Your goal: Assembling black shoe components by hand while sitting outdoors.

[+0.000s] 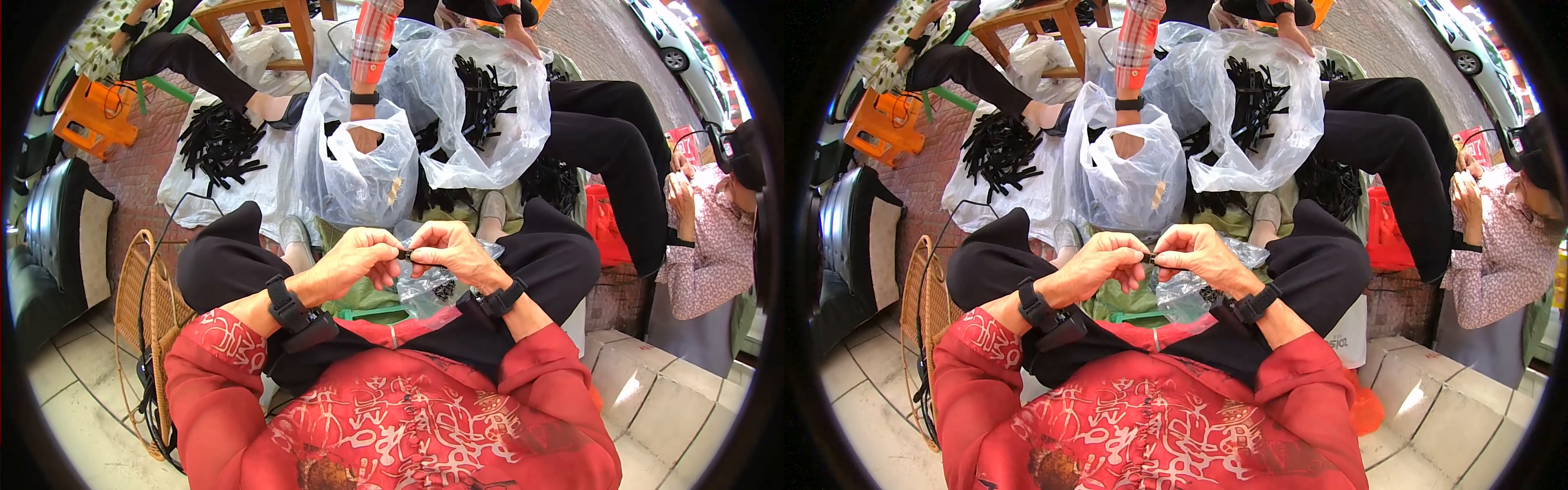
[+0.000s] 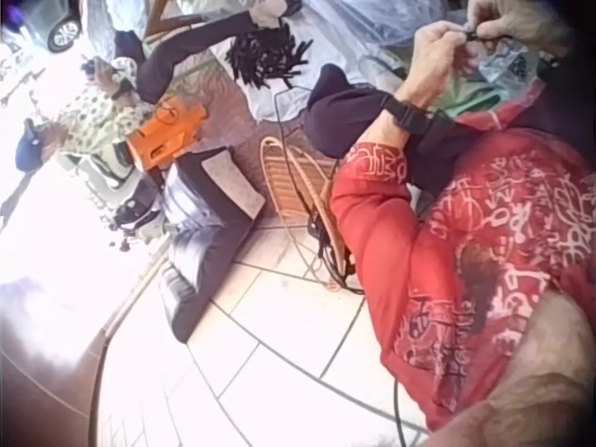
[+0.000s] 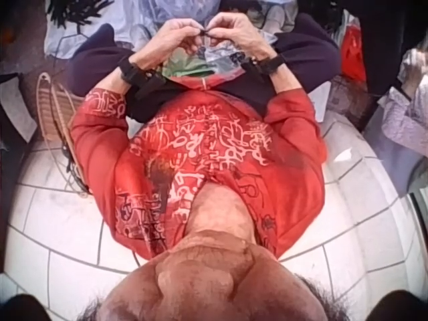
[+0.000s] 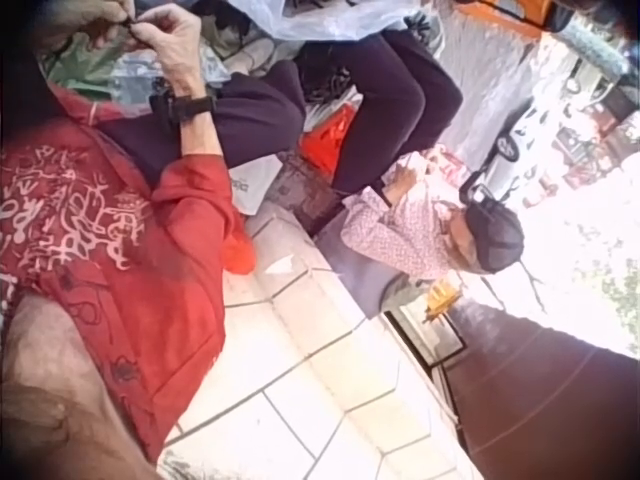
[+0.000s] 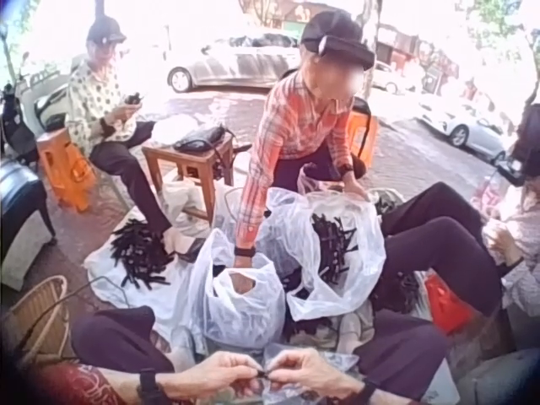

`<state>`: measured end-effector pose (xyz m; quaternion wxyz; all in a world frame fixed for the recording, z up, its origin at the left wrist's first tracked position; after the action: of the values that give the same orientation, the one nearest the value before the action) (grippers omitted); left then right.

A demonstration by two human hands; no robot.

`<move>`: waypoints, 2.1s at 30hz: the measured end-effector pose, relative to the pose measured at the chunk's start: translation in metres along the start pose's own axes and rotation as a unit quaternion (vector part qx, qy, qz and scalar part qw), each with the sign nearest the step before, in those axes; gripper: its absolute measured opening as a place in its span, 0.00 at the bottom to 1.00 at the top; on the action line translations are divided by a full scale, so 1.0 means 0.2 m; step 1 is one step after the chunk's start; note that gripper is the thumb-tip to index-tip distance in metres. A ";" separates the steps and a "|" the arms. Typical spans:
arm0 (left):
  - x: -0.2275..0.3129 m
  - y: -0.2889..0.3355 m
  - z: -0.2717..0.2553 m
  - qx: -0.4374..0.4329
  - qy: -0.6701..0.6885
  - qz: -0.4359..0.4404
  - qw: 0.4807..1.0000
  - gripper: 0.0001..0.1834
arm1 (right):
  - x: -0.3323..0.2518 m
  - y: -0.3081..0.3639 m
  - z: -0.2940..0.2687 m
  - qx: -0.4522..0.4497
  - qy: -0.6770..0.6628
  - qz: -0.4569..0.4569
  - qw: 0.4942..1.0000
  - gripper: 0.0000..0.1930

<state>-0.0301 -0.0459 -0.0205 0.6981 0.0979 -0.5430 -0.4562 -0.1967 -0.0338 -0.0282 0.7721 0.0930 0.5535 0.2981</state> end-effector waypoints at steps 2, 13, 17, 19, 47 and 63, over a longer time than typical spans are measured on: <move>-0.01 0.00 0.00 0.011 -0.023 0.003 1.000 0.07 | 0.01 0.00 0.00 0.002 -0.004 0.006 1.000 0.06; 0.01 0.00 0.01 0.088 -0.124 0.154 0.976 0.06 | 0.00 0.00 0.03 0.012 0.006 -0.010 1.000 0.06; 0.03 0.02 0.02 0.096 -0.175 0.174 0.964 0.06 | -0.01 0.01 0.04 -0.004 0.004 -0.005 1.000 0.07; 0.03 0.02 0.03 0.091 -0.179 0.192 0.961 0.05 | -0.01 0.01 0.04 -0.004 0.003 -0.002 1.000 0.07; 0.02 0.05 0.03 0.014 -0.047 0.097 0.994 0.05 | -0.04 0.05 0.08 0.012 0.045 -0.018 0.999 0.06; 0.05 0.00 0.01 0.027 0.001 0.090 0.996 0.07 | -0.04 -0.02 0.02 0.037 0.024 -0.062 0.997 0.09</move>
<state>-0.0314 -0.0526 -0.0126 0.7339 0.0679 -0.5608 -0.3771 -0.1928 -0.0399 -0.0216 0.7714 0.0803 0.5874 0.2312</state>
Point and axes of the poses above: each hand's wrist, its own y-axis away from the middle knuckle, its own z-axis out of the palm, x = y × z, the point moved 3 cm from there along -y, towards the middle knuckle, and after that the axes turned 10 degrees about x, right-handed, at the moved point
